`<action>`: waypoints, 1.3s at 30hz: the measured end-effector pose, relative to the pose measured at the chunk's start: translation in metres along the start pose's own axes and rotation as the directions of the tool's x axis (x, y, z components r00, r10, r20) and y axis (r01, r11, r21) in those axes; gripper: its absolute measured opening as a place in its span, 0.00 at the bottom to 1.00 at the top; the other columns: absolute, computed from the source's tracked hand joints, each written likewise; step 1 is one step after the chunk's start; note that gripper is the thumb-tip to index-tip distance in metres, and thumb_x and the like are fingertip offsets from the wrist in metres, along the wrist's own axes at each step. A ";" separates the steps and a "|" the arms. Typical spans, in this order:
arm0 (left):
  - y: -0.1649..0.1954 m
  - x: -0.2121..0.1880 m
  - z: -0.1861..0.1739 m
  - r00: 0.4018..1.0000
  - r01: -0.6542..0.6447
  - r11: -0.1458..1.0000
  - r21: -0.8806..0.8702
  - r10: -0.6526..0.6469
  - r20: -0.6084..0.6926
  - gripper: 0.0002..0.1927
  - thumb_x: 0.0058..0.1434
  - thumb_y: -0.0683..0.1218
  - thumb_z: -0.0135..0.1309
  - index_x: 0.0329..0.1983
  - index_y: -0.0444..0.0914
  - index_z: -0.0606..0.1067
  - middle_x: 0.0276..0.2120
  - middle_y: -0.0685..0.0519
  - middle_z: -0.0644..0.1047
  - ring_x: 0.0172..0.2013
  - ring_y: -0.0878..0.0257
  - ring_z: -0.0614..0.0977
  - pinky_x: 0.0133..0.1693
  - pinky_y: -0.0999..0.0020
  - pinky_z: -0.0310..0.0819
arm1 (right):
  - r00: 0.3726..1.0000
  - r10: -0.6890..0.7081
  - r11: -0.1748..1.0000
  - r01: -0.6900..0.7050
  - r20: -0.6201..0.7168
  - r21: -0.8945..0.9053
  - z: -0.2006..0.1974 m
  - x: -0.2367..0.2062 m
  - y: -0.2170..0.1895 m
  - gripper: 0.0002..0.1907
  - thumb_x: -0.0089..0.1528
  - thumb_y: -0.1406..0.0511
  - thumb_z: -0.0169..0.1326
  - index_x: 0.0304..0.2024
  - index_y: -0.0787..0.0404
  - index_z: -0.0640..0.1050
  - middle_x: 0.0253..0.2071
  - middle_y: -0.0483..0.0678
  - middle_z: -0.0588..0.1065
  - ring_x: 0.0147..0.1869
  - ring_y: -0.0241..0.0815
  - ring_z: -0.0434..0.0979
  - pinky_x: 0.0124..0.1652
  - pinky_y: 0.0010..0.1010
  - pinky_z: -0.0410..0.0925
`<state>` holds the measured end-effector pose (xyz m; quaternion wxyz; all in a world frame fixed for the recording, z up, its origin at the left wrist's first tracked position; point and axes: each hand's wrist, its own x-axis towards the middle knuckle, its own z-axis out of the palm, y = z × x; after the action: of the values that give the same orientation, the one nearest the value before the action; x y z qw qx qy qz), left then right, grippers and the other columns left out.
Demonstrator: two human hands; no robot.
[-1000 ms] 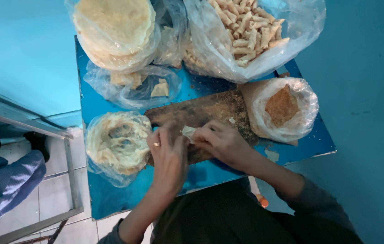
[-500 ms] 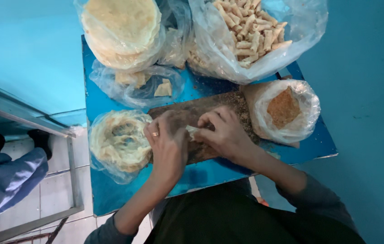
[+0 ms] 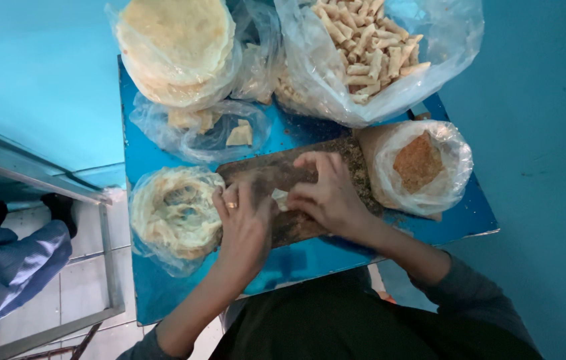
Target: The person tears small pieces from a stack of thin pastry sheets on a cutting board, dips the pieces into a batter paste, and rolls them into tube shapes, placing the finished rolls into a plastic bag with other rolled snacks.
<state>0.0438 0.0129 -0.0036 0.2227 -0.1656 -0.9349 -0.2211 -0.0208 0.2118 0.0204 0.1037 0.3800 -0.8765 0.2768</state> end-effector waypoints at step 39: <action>0.000 0.011 0.001 0.994 -0.006 1.000 -0.020 0.004 -0.107 0.10 0.56 0.43 0.59 0.40 0.34 0.79 0.61 0.40 0.67 0.59 0.42 0.66 0.62 0.35 0.50 | 0.992 0.115 0.993 -0.114 -0.053 0.027 0.009 0.001 -0.001 0.12 0.55 0.56 0.67 0.38 0.49 0.83 0.59 0.53 0.65 0.62 0.55 0.64 0.57 0.50 0.57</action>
<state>0.0338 0.0157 0.0009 0.2714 -0.1581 -0.9190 -0.2384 -0.0207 0.2058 0.0137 0.1071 0.3225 -0.8903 0.3030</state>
